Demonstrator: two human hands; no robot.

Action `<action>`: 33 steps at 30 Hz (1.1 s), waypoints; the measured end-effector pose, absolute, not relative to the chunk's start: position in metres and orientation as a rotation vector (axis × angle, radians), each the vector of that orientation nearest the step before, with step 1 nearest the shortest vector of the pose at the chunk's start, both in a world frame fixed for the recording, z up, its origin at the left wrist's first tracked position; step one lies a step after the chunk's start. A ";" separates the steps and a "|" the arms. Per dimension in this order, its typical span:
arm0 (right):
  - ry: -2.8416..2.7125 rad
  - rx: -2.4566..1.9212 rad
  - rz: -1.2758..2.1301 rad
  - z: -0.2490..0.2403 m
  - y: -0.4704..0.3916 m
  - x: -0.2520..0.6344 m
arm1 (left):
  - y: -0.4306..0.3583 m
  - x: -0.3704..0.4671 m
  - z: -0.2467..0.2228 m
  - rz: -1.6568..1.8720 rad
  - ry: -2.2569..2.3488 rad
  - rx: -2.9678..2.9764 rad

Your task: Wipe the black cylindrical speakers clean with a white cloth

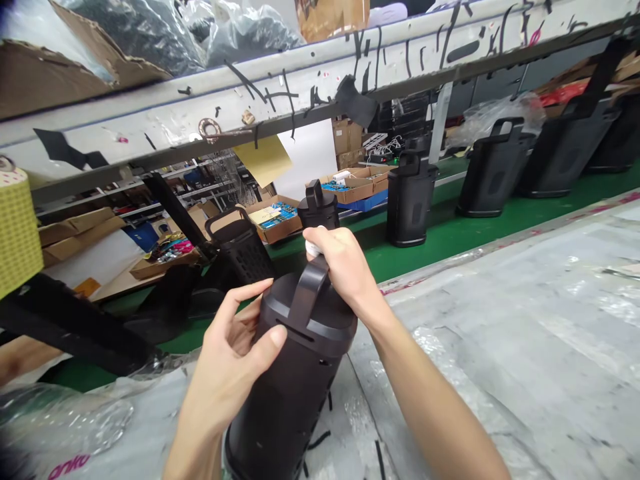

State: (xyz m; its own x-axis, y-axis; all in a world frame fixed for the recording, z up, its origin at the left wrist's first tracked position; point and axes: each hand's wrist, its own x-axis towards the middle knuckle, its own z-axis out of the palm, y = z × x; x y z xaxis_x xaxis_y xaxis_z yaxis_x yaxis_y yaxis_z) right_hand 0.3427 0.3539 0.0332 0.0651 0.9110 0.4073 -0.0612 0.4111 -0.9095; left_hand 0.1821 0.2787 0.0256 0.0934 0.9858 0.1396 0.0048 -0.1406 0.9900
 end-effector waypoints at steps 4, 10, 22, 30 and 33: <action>-1.294 -0.881 0.882 0.033 0.352 0.342 | 0.278 0.181 0.026 1.219 1.089 1.353; -1.291 -0.886 0.870 0.033 0.352 0.340 | 0.284 0.174 0.021 1.184 1.002 1.361; -1.351 -0.339 0.998 0.023 0.360 0.351 | 0.312 0.136 -0.001 0.673 0.781 1.651; -1.365 -0.934 0.489 0.025 0.373 0.375 | 0.312 0.158 0.001 0.908 1.183 1.896; -1.356 -1.409 0.506 0.029 0.371 0.385 | 0.308 0.165 0.004 0.940 1.398 1.860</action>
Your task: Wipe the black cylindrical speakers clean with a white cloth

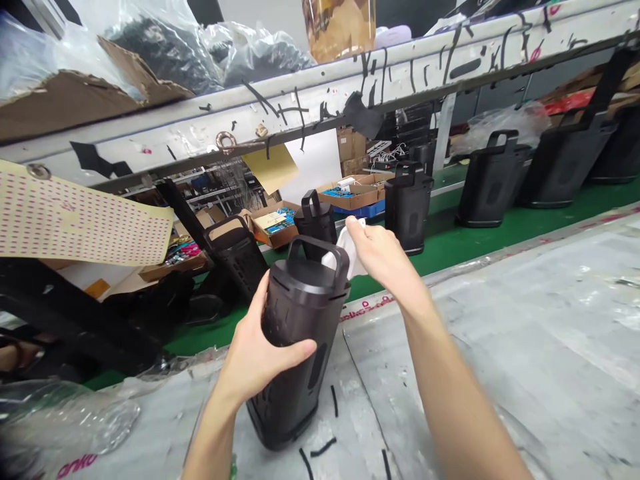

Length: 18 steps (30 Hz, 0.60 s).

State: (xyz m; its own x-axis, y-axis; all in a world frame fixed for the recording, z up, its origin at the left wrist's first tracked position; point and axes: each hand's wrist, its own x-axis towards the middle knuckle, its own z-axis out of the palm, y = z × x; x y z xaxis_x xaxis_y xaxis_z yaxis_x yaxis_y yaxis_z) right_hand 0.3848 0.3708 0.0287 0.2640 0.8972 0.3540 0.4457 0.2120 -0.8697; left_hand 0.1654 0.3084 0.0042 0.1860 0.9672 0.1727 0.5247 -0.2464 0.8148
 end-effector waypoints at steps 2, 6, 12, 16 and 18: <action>-1.375 -1.448 0.671 0.032 0.363 0.384 | 0.305 0.174 0.004 0.985 1.483 1.827; -1.411 -1.351 0.628 0.033 0.354 0.372 | 0.300 0.181 0.000 0.985 1.504 1.809; -1.459 -1.016 0.512 0.023 0.371 0.360 | 0.322 0.158 -0.011 1.029 0.981 1.643; -1.478 -1.132 0.197 0.028 0.362 0.356 | 0.330 0.162 -0.014 1.033 0.749 1.481; -1.422 -1.171 -0.079 0.030 0.349 0.349 | 0.329 0.167 -0.013 1.078 0.836 1.456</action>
State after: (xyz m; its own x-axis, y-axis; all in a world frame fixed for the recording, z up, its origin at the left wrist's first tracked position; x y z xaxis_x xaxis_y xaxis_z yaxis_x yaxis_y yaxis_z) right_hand 0.3488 0.3490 0.0297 0.2428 0.5809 0.7769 0.6631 0.4852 -0.5700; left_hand 0.1667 0.3295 -0.0133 0.3405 0.9239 0.1745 -0.0610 -0.1635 0.9847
